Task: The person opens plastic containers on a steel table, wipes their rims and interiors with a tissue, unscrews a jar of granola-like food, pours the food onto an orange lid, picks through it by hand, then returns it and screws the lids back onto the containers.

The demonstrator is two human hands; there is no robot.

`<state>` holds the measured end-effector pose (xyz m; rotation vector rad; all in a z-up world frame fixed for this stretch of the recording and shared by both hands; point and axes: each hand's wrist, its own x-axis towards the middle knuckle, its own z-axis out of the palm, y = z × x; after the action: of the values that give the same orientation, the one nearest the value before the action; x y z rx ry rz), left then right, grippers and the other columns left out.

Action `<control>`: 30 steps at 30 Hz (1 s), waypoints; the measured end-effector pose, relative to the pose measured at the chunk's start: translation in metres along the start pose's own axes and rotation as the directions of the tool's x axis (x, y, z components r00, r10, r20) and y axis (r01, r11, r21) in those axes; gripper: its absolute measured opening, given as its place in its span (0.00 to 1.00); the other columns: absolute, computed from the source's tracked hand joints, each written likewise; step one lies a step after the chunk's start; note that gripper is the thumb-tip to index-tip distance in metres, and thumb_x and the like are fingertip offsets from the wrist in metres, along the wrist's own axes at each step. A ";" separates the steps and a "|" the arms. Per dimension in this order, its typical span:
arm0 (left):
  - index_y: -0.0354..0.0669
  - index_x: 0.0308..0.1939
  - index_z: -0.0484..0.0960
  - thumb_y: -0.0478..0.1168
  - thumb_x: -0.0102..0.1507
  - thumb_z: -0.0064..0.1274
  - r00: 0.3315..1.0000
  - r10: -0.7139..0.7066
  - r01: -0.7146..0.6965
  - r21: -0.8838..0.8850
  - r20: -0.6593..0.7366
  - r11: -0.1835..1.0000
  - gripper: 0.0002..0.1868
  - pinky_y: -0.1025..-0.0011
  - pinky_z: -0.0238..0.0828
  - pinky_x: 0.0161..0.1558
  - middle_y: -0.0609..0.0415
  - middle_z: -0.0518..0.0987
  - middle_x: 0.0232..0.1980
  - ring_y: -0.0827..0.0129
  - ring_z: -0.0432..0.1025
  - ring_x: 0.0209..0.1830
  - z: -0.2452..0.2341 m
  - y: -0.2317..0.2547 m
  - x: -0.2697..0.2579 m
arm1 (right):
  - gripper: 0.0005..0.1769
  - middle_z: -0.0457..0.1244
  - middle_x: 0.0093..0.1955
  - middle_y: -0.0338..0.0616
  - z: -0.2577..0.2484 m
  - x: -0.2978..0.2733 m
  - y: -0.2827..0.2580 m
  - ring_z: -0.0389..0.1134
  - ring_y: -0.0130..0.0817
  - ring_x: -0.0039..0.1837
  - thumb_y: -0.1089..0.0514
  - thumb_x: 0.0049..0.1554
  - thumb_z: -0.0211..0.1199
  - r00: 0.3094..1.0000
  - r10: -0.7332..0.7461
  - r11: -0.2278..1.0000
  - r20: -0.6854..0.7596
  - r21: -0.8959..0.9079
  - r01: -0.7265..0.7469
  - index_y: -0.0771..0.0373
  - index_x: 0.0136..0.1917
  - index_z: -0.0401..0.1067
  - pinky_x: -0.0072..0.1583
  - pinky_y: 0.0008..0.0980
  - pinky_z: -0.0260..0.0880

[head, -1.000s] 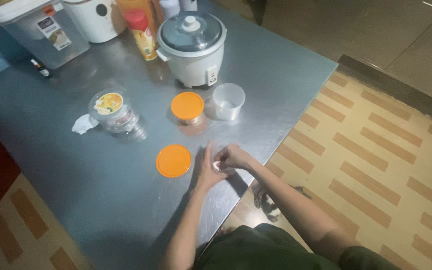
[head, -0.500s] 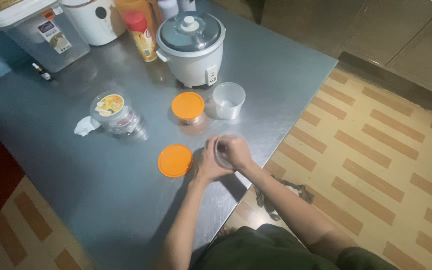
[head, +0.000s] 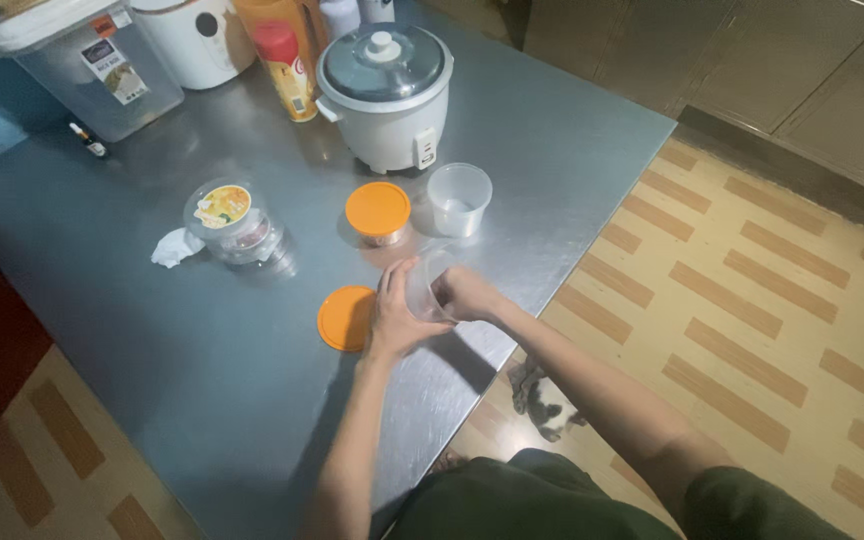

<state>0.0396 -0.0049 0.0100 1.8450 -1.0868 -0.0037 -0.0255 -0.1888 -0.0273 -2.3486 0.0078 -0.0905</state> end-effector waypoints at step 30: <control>0.29 0.71 0.63 0.51 0.51 0.75 0.918 -0.292 0.170 -0.399 -0.269 0.901 0.53 0.66 0.73 0.62 0.43 0.77 0.63 0.62 0.74 0.63 -0.010 -0.016 -0.021 | 0.22 0.63 0.53 0.48 0.032 -0.014 0.045 0.66 0.39 0.52 0.52 0.68 0.50 0.869 0.419 0.203 -0.264 0.960 0.194 0.74 0.64 0.65 0.56 0.40 0.72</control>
<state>0.0418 0.0192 -0.0048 1.5537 -0.5825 -0.0428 -0.0361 -0.1970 -0.0827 -0.8981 0.3036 -0.4701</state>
